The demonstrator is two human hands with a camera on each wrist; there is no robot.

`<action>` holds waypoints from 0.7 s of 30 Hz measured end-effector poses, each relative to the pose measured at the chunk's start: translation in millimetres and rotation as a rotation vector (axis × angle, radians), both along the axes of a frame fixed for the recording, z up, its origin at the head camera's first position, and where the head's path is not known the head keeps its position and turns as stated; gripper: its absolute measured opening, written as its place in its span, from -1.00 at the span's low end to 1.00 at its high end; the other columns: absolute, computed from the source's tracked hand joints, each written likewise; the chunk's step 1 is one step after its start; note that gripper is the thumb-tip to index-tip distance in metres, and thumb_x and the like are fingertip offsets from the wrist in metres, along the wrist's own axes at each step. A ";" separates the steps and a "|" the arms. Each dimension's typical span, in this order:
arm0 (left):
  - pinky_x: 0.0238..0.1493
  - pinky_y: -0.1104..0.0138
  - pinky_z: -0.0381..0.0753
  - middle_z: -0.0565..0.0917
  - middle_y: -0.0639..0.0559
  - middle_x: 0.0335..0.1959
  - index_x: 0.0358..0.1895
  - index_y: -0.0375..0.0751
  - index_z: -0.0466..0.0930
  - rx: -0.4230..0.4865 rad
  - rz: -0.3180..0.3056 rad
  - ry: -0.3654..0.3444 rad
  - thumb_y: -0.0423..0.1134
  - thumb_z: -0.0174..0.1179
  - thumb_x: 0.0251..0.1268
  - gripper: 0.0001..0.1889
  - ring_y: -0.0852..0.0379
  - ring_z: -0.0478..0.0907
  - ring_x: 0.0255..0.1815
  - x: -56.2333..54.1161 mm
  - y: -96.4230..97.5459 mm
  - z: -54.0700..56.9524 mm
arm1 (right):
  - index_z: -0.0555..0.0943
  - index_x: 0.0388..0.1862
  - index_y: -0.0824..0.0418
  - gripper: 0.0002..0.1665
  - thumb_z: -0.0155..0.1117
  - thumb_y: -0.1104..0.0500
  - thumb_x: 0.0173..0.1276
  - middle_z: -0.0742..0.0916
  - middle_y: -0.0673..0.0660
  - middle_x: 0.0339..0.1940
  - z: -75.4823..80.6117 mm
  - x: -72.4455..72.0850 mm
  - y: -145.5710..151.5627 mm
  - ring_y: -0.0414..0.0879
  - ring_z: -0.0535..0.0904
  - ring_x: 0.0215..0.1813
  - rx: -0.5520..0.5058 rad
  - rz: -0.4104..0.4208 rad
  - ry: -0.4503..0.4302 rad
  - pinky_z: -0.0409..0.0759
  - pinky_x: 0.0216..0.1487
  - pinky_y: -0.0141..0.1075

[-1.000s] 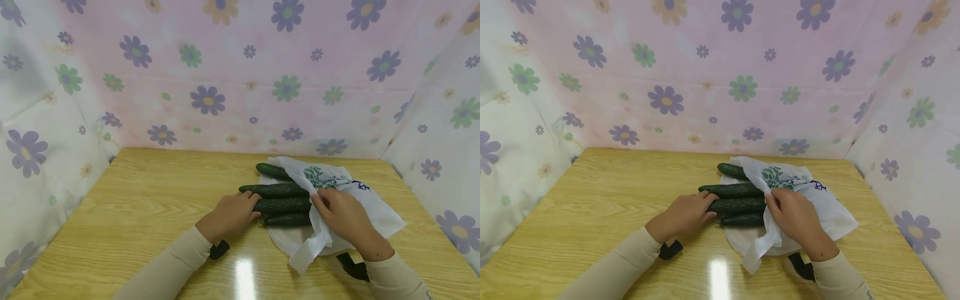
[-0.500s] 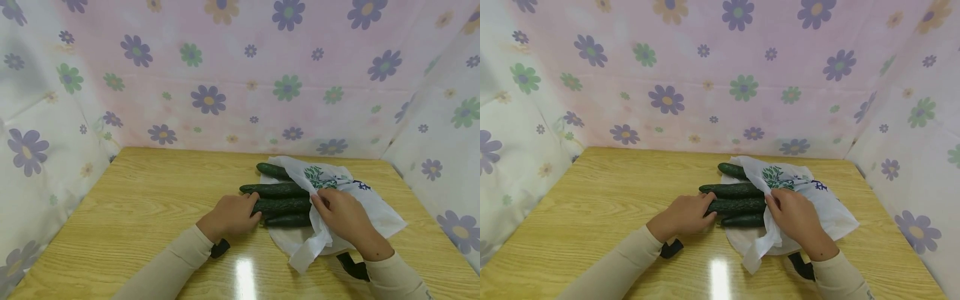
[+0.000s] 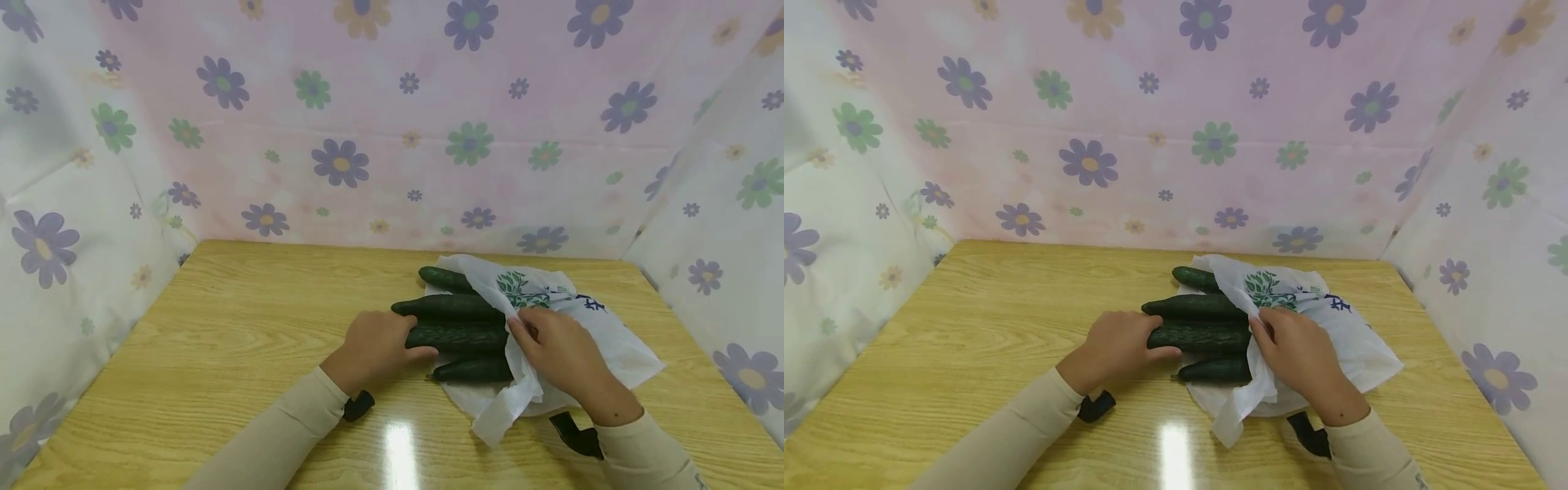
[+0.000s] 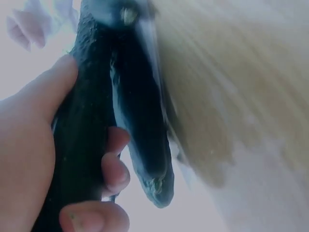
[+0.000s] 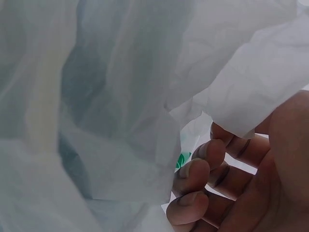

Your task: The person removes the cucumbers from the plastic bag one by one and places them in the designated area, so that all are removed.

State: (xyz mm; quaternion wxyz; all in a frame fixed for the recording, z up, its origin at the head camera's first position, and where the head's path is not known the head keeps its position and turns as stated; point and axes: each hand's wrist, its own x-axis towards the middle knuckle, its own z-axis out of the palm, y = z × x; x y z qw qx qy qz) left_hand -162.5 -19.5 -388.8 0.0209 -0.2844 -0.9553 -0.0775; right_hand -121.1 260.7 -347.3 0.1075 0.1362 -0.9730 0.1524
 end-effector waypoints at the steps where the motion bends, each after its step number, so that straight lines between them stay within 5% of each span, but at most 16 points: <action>1: -0.73 0.36 0.03 0.24 0.20 -0.80 -0.38 0.08 0.56 0.001 0.001 -0.004 0.53 0.02 0.23 -0.42 0.27 0.21 -0.78 -0.6 -1.3 0.6 | 0.34 -0.64 0.02 -0.51 0.13 0.06 0.57 0.33 -0.06 -0.71 0.0 0.1 -0.2 -0.25 0.15 -0.68 0.002 -0.001 0.002 0.15 -0.59 -0.39; 6: -0.73 0.35 0.04 0.31 0.19 -0.82 -0.28 0.09 0.65 -0.004 0.001 0.016 0.51 0.07 0.21 -0.44 0.25 0.29 -0.79 -4.2 -8.5 5.4 | 0.37 -0.63 0.01 -0.54 0.15 0.07 0.56 0.35 -0.06 -0.70 -0.3 -0.6 -1.2 -0.25 0.17 -0.67 0.005 0.001 0.012 0.17 -0.58 -0.38; 10: -0.70 0.36 -0.04 0.25 0.20 -0.82 -0.44 0.10 0.58 -0.017 -0.004 0.063 0.50 0.09 0.20 -0.46 0.26 0.23 -0.80 -8.0 -12.9 6.9 | 0.37 -0.62 0.02 -0.54 0.14 0.07 0.56 0.35 -0.05 -0.70 -0.3 -0.8 -1.5 -0.24 0.18 -0.67 0.005 -0.001 0.004 0.17 -0.58 -0.38; 21: -0.67 0.35 0.01 0.32 0.21 -0.80 -0.25 0.11 0.69 -0.018 -0.007 0.001 0.51 0.07 0.22 -0.44 0.26 0.30 -0.76 -16.0 -20.1 12.1 | 0.39 -0.62 0.02 -0.55 0.15 0.08 0.55 0.35 -0.06 -0.70 -3.1 -0.9 0.3 -0.25 0.18 -0.67 -0.001 -0.001 0.014 0.16 -0.58 -0.38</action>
